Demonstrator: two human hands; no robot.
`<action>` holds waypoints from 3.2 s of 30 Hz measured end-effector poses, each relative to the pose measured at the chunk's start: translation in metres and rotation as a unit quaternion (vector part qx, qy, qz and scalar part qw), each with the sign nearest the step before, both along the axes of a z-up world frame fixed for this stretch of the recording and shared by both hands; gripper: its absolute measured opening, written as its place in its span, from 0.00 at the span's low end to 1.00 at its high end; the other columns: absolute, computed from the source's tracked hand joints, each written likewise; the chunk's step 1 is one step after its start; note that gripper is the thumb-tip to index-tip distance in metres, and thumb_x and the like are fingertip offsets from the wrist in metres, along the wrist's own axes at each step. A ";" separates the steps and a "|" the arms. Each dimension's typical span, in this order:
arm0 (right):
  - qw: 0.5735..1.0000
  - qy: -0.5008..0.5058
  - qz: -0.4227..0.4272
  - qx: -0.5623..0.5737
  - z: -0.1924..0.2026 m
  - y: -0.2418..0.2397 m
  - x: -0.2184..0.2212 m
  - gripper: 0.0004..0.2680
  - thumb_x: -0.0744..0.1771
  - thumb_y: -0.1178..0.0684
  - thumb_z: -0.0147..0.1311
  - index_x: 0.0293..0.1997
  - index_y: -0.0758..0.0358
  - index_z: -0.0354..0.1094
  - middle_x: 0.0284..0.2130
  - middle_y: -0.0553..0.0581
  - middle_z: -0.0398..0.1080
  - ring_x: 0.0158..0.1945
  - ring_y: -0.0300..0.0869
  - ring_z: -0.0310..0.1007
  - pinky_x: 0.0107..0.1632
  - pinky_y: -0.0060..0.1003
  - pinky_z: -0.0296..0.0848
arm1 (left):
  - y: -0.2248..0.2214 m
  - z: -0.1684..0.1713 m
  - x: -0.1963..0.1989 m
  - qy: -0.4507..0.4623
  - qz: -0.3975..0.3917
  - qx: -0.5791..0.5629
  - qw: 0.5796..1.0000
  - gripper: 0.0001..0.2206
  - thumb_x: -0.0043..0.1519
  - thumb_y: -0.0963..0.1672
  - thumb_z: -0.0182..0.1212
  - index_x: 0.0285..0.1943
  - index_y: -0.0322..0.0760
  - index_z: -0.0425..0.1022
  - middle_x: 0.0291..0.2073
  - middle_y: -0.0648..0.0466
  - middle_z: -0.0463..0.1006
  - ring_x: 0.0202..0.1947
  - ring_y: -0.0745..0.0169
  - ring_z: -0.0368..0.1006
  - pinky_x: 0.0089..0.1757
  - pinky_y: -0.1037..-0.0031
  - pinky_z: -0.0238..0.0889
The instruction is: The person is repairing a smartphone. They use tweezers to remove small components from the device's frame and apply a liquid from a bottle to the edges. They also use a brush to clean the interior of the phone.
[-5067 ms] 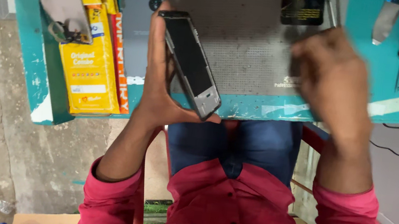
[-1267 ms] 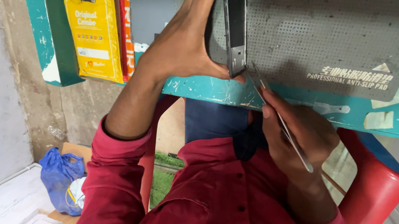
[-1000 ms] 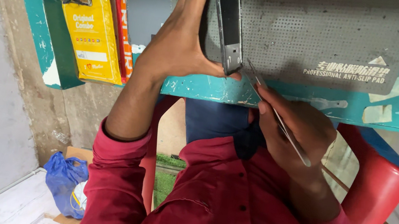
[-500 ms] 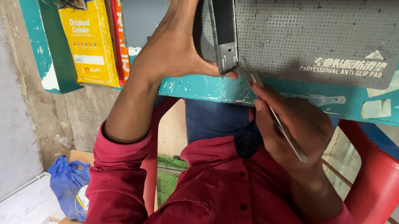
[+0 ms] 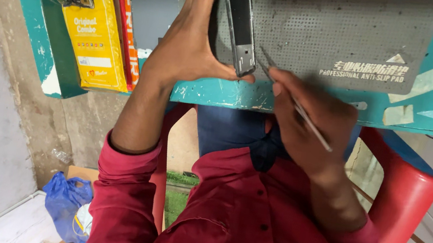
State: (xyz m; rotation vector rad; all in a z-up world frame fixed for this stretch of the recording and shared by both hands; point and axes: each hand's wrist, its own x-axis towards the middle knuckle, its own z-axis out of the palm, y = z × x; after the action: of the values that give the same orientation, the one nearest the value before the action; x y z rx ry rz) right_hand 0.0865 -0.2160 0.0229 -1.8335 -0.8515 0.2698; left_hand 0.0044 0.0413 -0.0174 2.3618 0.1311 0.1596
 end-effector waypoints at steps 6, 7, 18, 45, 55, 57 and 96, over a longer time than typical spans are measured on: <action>0.999 -0.018 -0.003 0.030 -0.012 -0.004 -0.019 0.08 0.72 0.60 0.59 0.57 0.63 0.74 0.27 0.54 0.74 0.24 0.33 0.71 0.30 0.27 0.66 | 0.001 -0.005 -0.002 -0.002 0.004 -0.005 1.000 0.70 0.44 0.57 0.91 0.80 0.29 0.31 0.77 0.31 0.40 0.80 0.34 0.38 0.76 0.58 0.44; 0.999 -0.028 -0.007 0.035 -0.011 -0.003 -0.019 0.08 0.72 0.60 0.59 0.59 0.62 0.73 0.29 0.55 0.74 0.24 0.33 0.70 0.30 0.27 0.67 | 0.001 -0.006 -0.002 -0.004 0.002 0.006 1.000 0.70 0.44 0.57 0.91 0.80 0.29 0.31 0.77 0.31 0.40 0.80 0.33 0.38 0.76 0.58 0.44; 0.998 -0.054 0.014 -0.011 -0.007 0.007 0.003 0.08 0.72 0.59 0.59 0.58 0.60 0.76 0.23 0.55 0.68 0.22 0.34 0.65 0.28 0.32 0.62 | -0.004 0.010 0.007 -0.008 -0.009 0.019 1.000 0.70 0.44 0.58 0.91 0.80 0.29 0.33 0.77 0.33 0.42 0.80 0.33 0.40 0.75 0.58 0.47; 0.995 -0.088 0.040 0.037 -0.014 0.061 0.046 0.07 0.74 0.59 0.57 0.59 0.65 0.76 0.25 0.56 0.73 0.23 0.32 0.70 0.28 0.32 0.65 | -0.004 0.005 0.005 -0.019 0.005 -0.028 0.999 0.74 0.40 0.56 0.94 0.81 0.33 0.27 0.79 0.34 0.34 0.82 0.37 0.32 0.78 0.58 0.41; 0.999 -0.043 0.033 0.000 0.010 0.008 0.002 0.09 0.70 0.60 0.58 0.56 0.66 0.74 0.24 0.60 0.73 0.24 0.37 0.72 0.29 0.34 0.68 | -0.005 0.011 0.010 -0.052 -0.013 -0.030 0.998 0.74 0.41 0.55 0.95 0.82 0.38 0.26 0.80 0.38 0.35 0.82 0.41 0.33 0.78 0.59 0.40; 0.996 -0.077 0.047 0.025 0.005 0.018 0.014 0.09 0.72 0.60 0.56 0.60 0.65 0.73 0.33 0.60 0.76 0.31 0.37 0.77 0.33 0.31 0.72 | -0.005 0.012 0.009 -0.052 -0.012 -0.035 0.998 0.74 0.40 0.55 0.95 0.82 0.38 0.26 0.80 0.38 0.35 0.82 0.41 0.33 0.78 0.59 0.40; 0.982 0.062 0.034 0.178 -0.024 0.092 0.071 0.07 0.73 0.59 0.57 0.57 0.68 0.75 0.36 0.57 0.80 0.38 0.35 0.79 0.42 0.27 0.76 | -0.008 0.020 0.014 -0.061 -0.009 -0.035 0.997 0.73 0.39 0.57 0.92 0.82 0.35 0.28 0.81 0.40 0.37 0.83 0.44 0.35 0.77 0.61 0.39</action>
State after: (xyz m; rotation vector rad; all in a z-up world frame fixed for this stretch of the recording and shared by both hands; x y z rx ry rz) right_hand 0.1574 -0.1244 -0.0006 -1.4425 -0.8172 0.2545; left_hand 0.0185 0.0330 0.0030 2.2764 0.0553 0.2852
